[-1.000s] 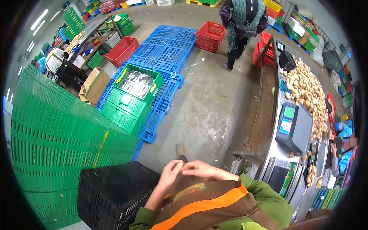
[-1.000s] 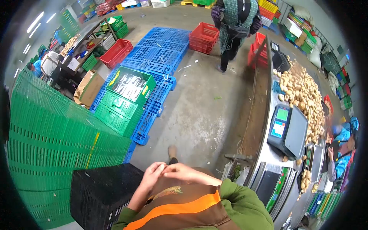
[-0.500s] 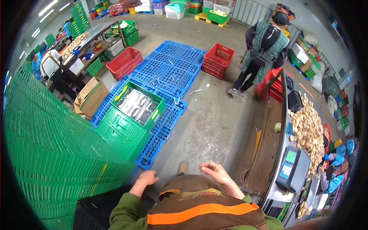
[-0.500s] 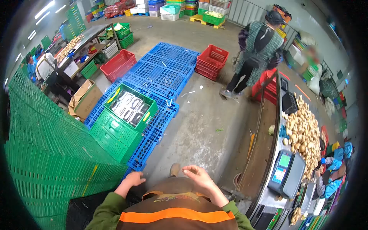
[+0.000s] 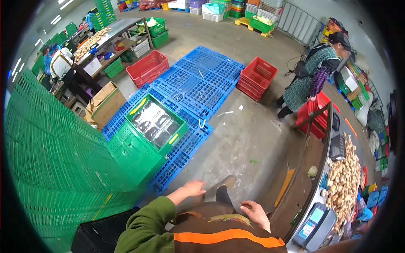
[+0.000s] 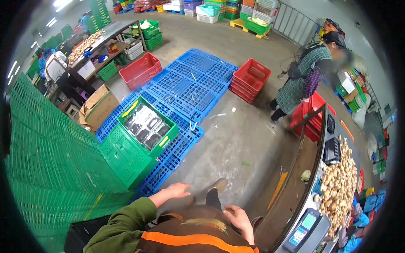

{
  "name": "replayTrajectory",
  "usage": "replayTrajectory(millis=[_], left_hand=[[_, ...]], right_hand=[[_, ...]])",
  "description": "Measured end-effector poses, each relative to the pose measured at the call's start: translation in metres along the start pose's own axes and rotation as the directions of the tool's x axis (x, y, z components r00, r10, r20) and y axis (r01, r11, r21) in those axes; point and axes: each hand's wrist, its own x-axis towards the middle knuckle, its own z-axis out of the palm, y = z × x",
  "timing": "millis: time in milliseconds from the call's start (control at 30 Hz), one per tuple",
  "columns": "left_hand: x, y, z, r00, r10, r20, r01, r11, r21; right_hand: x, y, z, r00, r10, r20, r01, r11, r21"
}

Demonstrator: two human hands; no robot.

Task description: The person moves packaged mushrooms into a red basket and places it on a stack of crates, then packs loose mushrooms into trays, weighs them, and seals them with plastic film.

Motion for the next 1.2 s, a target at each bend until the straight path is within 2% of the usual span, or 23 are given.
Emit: replayTrajectory(millis=[67, 133, 200, 233, 267, 333, 367, 400, 433, 467, 533, 567, 600, 633, 667, 733, 800, 833, 867, 933, 1067, 1167, 1200], left_hand=[[0.012, -0.022, 0.011, 0.997, -0.015, -0.077, 0.006, 0.993, -0.116], [0.028, -0.067, 0.023, 0.997, -0.066, 0.026, 0.069, 0.989, -0.128], [0.013, -0.088, 0.013, 0.959, -0.283, -0.023, 0.273, 0.940, -0.204], [0.009, -0.104, 0.014, 0.917, -0.397, -0.042, 0.383, 0.904, -0.189], [0.004, -0.117, 0.019, 0.860, -0.507, -0.055, 0.492, 0.853, -0.175], [-0.009, -0.120, 0.014, 0.589, -0.797, -0.133, 0.636, 0.559, -0.532], [-0.009, -0.124, 0.024, 0.464, -0.861, -0.207, 0.623, 0.484, -0.615], [-0.005, -0.127, 0.034, 0.326, -0.908, -0.262, 0.589, 0.412, -0.695], [-0.002, -0.141, 0.044, 0.396, -0.914, -0.090, 0.543, 0.312, -0.780], [0.006, -0.135, 0.042, 0.398, -0.914, -0.082, 0.539, 0.305, -0.785], [0.017, -0.125, 0.023, 0.532, -0.832, 0.156, 0.637, 0.272, -0.722], [0.027, -0.112, 0.003, 0.589, -0.793, 0.154, 0.697, 0.402, -0.594], [0.046, -0.125, 0.006, 0.593, -0.790, 0.154, 0.695, 0.406, -0.593], [0.077, -0.142, 0.010, 0.859, -0.508, 0.069, 0.512, 0.839, -0.185], [0.097, -0.151, 0.019, 0.976, -0.140, 0.166, 0.095, 0.963, 0.254], [0.143, -0.145, -0.006, 0.996, -0.065, 0.056, 0.047, 0.959, 0.279], [0.182, -0.134, -0.039, 0.978, -0.058, -0.202, 0.105, 0.968, 0.229], [0.196, -0.117, -0.066, 0.923, -0.240, -0.301, 0.220, 0.970, -0.099], [0.205, -0.099, -0.091, 0.838, -0.436, -0.328, 0.281, 0.861, -0.424], [0.228, -0.095, -0.109, 0.846, -0.417, -0.331, 0.158, 0.791, -0.592], [0.235, -0.085, -0.133, 0.859, -0.381, -0.342, 0.099, 0.779, -0.619], [0.236, -0.114, -0.099, 0.899, -0.332, -0.286, 0.200, 0.892, -0.406], [0.235, -0.128, -0.087, 0.968, -0.184, -0.172, 0.171, 0.981, -0.089]], right_hand=[[0.029, 0.005, -0.027, 1.000, -0.004, -0.001, 0.004, 0.998, -0.066], [0.059, -0.007, -0.057, 1.000, -0.008, -0.015, 0.006, 0.993, -0.118], [0.082, -0.028, -0.087, 0.997, -0.076, -0.032, 0.057, 0.914, -0.402], [0.096, -0.028, -0.099, 0.991, -0.129, -0.036, 0.103, 0.905, -0.413], [0.106, -0.029, -0.112, 0.992, -0.122, -0.020, 0.102, 0.899, -0.425], [0.132, -0.039, -0.138, 0.991, -0.129, 0.040, 0.135, 0.940, -0.313], [0.137, -0.050, -0.150, 0.985, -0.162, 0.055, 0.169, 0.877, -0.449], [0.143, -0.052, -0.157, 0.986, -0.156, 0.064, 0.168, 0.873, -0.457], [0.148, -0.054, -0.165, 0.981, -0.194, 0.022, 0.178, 0.840, -0.512], [0.154, -0.056, -0.173, 0.971, -0.239, -0.022, 0.185, 0.804, -0.565], [0.164, -0.060, -0.179, 0.971, -0.235, -0.051, 0.180, 0.850, -0.495], [0.166, -0.061, -0.177, 0.972, -0.221, -0.080, 0.170, 0.896, -0.410], [0.168, -0.062, -0.175, 0.972, -0.219, -0.085, 0.166, 0.896, -0.411], [0.170, -0.062, -0.171, 0.976, -0.196, -0.095, 0.139, 0.896, -0.422], [0.168, -0.060, -0.168, 0.981, -0.168, -0.102, 0.107, 0.893, -0.438], [0.172, -0.054, -0.159, 0.996, -0.075, -0.043, 0.055, 0.937, -0.345], [0.177, -0.050, -0.151, 0.998, -0.009, 0.057, 0.028, 0.943, -0.330], [0.180, -0.060, -0.148, 0.998, -0.011, 0.054, 0.028, 0.944, -0.330], [0.180, -0.072, -0.146, 0.996, 0.009, 0.094, 0.027, 0.926, -0.376], [0.184, -0.085, -0.142, 0.989, 0.040, 0.139, 0.023, 0.905, -0.424], [0.195, -0.096, -0.138, 0.997, 0.034, 0.074, -0.004, 0.927, -0.374], [0.201, -0.102, -0.136, 0.999, 0.034, 0.027, -0.023, 0.940, -0.341], [0.202, -0.104, -0.135, 0.999, 0.032, 0.016, -0.025, 0.944, -0.330]])
